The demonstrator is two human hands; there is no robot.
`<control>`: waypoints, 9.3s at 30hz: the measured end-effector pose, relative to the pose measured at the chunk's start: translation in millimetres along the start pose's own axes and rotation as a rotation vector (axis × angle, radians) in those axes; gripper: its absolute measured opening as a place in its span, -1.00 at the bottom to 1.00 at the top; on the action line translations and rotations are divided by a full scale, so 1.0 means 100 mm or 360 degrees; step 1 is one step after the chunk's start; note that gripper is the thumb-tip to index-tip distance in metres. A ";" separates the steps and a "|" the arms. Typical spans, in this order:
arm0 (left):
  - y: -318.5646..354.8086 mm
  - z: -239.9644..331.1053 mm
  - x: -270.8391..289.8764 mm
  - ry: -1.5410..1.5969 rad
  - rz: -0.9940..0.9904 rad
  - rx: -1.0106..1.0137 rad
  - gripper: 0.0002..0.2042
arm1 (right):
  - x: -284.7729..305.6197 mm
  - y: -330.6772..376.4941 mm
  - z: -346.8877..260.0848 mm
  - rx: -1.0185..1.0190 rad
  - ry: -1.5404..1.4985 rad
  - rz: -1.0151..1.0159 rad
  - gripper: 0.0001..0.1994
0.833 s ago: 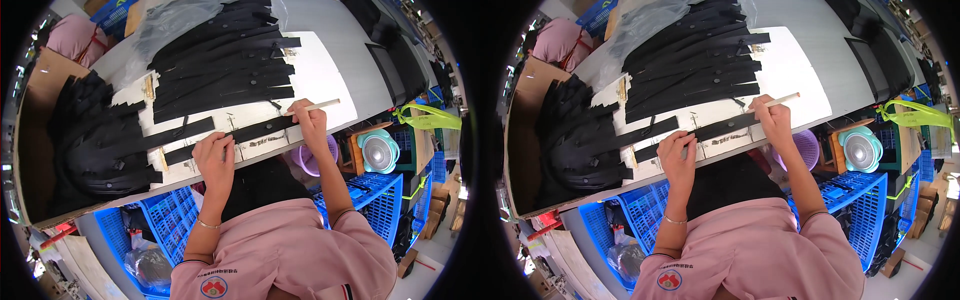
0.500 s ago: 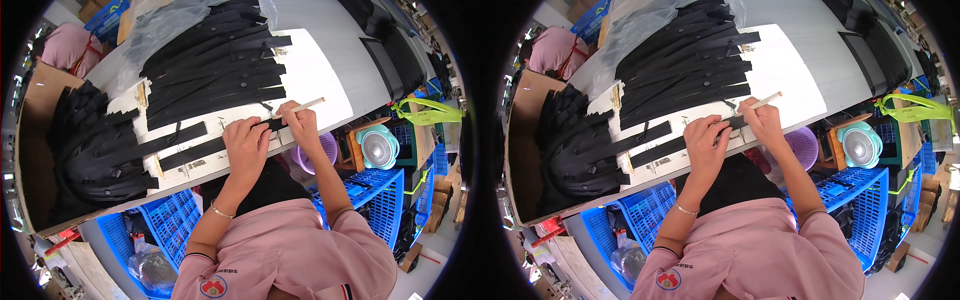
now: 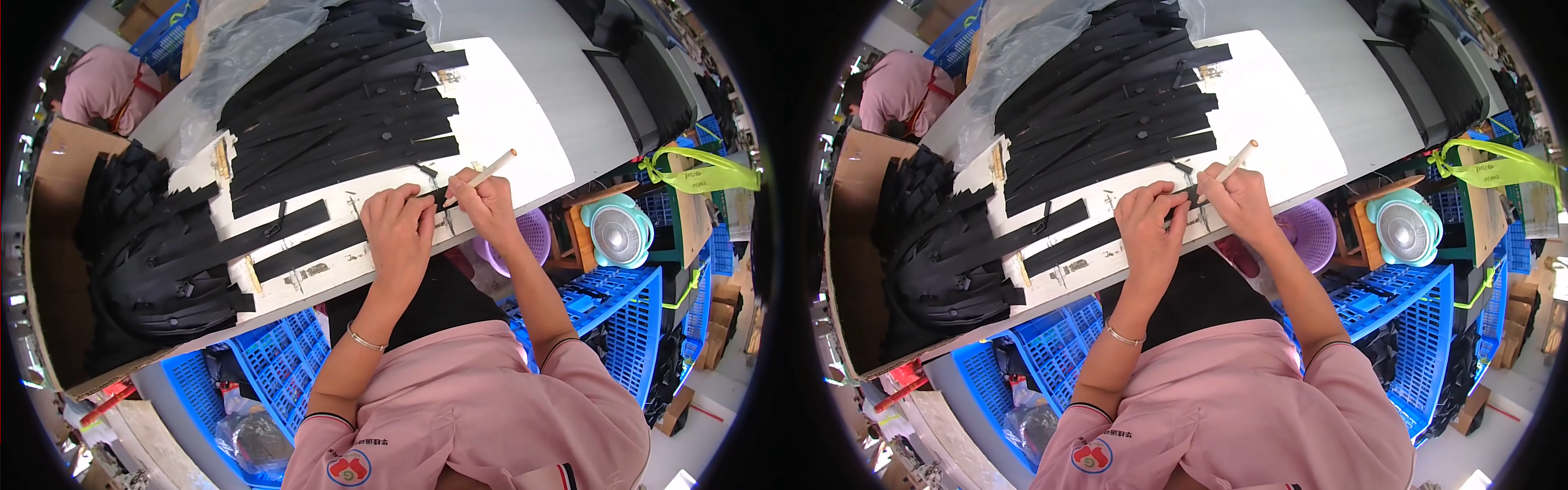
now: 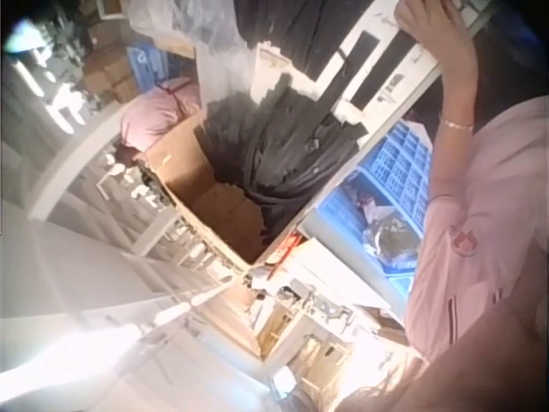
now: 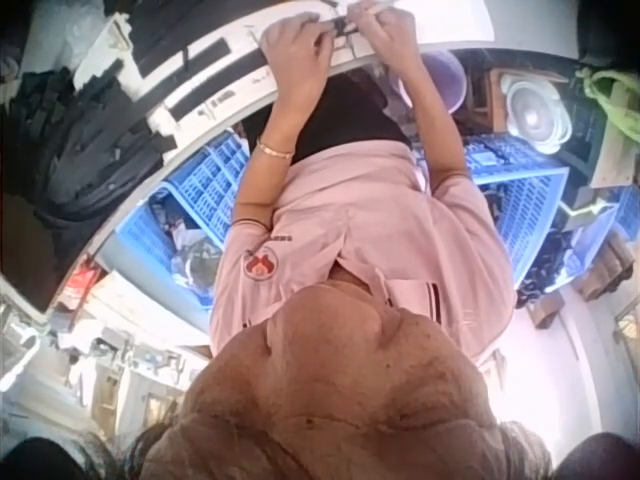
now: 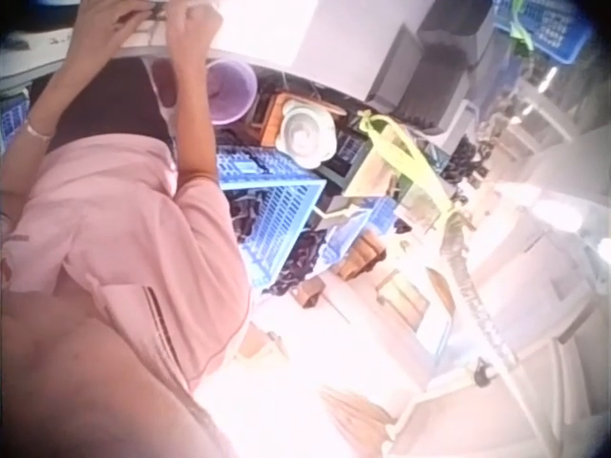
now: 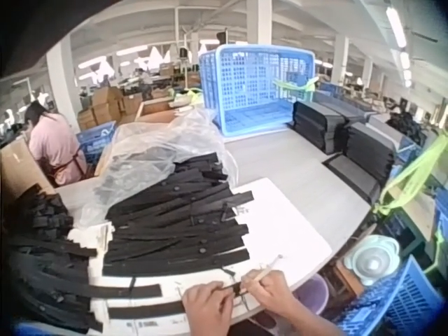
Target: Marking and organizing black fabric straps on a template board.
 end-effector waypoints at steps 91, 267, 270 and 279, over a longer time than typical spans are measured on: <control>1.05 -0.92 1.21 -0.0788 -0.0035 0.0512 -0.40 | -1.59 0.20 -0.56 -0.0130 -0.0414 -0.0492 -0.75; -2.42 -1.59 0.30 0.1471 0.0527 0.0922 -0.59 | -0.99 -2.40 0.27 0.1146 0.1417 -0.0490 -0.39; -2.40 -1.39 0.41 0.1386 0.0728 0.0798 -0.58 | -1.12 -2.72 0.27 0.1190 0.1685 -0.0347 -0.39; -2.34 -1.22 0.56 0.1195 0.1118 0.0663 -0.61 | -1.40 -3.48 0.39 0.1620 0.1995 -0.0318 -0.46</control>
Point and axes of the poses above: each hand's wrist, its own y-axis away from the middle knuckle, its own x-axis out of the back of the hand, z = x × y, the point moved 1 cm from there along -y, towards the middle knuckle, and after that the axes turned 11 degrees about -y, right-handed, at the moved point
